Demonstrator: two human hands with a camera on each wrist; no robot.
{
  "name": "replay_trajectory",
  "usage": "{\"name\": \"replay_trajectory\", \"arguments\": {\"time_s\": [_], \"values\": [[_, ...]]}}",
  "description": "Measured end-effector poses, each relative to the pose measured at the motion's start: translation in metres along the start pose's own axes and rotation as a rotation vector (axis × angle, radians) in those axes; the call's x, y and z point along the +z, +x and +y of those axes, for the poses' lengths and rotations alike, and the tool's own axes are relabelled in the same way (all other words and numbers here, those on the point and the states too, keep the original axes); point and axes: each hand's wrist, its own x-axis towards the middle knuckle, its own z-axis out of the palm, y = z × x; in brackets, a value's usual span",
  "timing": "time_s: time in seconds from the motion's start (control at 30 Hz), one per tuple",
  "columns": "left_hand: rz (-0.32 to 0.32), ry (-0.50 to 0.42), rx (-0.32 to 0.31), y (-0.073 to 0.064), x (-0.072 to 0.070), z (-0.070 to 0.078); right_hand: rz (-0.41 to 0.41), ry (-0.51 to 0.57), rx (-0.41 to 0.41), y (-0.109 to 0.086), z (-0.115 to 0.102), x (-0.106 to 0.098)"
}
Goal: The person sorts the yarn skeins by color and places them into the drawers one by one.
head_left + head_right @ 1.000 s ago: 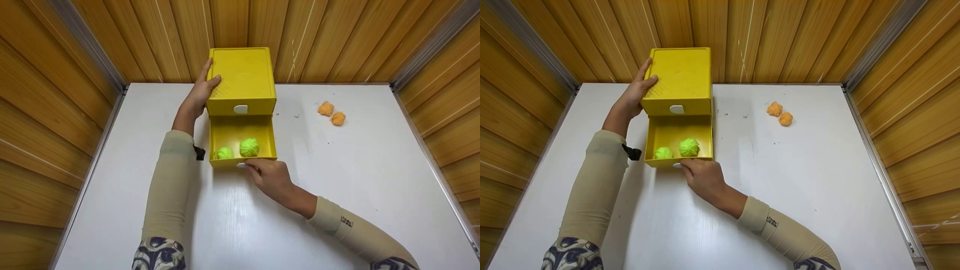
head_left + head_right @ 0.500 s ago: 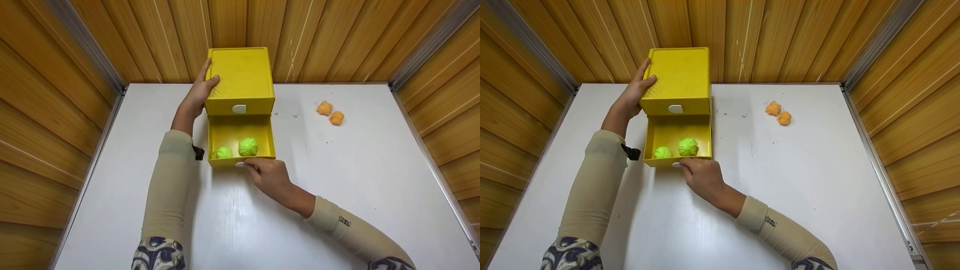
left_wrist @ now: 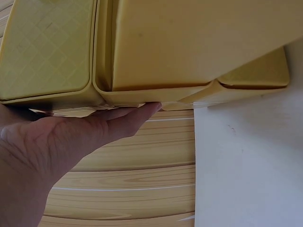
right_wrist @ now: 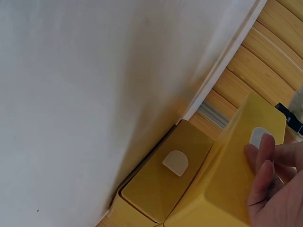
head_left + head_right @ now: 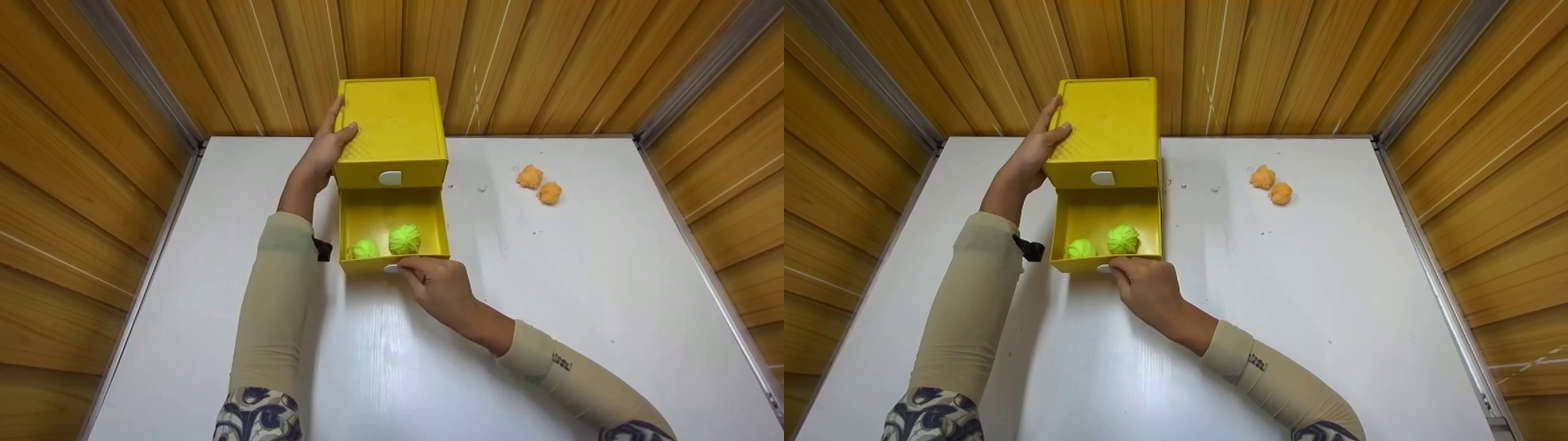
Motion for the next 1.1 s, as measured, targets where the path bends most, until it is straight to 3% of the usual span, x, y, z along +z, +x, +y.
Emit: {"name": "replay_trajectory", "arguments": {"time_s": [0.43, 1.1], "values": [[0.001, -0.018, 0.011, -0.001, -0.002, 0.001, 0.001, -0.016, -0.013, 0.007, -0.001, 0.0], [0.005, 0.062, -0.017, -0.001, -0.004, 0.001, -0.02, -0.041, 0.037, 0.024, 0.007, 0.002]]}}
